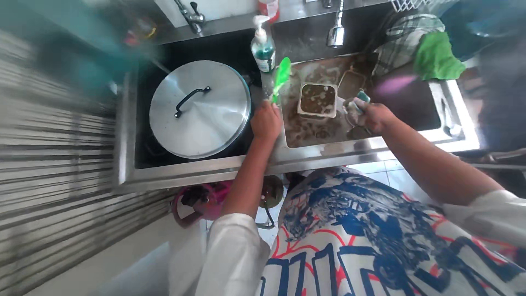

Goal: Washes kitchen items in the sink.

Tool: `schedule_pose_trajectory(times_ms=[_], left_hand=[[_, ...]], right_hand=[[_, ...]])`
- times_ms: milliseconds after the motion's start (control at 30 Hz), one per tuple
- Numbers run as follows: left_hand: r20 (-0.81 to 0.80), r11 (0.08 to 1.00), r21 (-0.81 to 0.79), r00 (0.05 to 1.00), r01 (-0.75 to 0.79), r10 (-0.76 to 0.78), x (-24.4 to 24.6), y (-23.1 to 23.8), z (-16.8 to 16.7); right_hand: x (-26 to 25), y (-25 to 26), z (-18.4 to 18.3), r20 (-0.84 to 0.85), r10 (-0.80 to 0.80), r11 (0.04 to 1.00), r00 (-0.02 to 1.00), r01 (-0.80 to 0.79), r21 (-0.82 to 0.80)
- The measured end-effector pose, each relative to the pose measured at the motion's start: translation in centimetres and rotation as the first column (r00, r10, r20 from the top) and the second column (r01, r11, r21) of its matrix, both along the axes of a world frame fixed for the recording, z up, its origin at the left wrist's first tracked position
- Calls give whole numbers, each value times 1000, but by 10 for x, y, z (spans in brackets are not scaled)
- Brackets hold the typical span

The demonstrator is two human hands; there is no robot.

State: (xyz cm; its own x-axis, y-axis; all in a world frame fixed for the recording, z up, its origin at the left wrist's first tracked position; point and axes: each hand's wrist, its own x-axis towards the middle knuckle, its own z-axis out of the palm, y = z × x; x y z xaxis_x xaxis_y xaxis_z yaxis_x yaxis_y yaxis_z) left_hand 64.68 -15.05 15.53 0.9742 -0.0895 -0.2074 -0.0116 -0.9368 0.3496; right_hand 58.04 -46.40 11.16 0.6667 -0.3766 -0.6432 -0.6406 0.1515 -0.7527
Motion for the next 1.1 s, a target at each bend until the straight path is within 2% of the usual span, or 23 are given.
schedule_pose_trajectory(times_ms=[200, 333, 500, 667, 900, 1100], left_hand=[[-103, 983, 184, 994, -3, 22, 5, 22, -15], [-145, 974, 226, 989, -5, 39, 2, 26, -29], [-134, 980, 200, 990, -7, 35, -3, 30, -40], [-158, 992, 124, 987, 11, 9, -4, 36, -36], [-109, 993, 120, 994, -11, 24, -4, 33, -32], [-146, 986, 161, 987, -48, 72, 1, 27, -28]], right_hand=[[-12, 7, -9, -37, -79, 997, 996, 79, 6], [-14, 14, -12, -36, -131, 991, 991, 132, 36], [-15, 13, -16, -49, -172, 983, 984, 174, 60], [-19, 13, -12, -51, -170, 983, 984, 173, 65], [-17, -1, -13, -46, -141, 985, 989, 145, 97], [-16, -23, -14, -35, -109, 986, 993, 113, 122]])
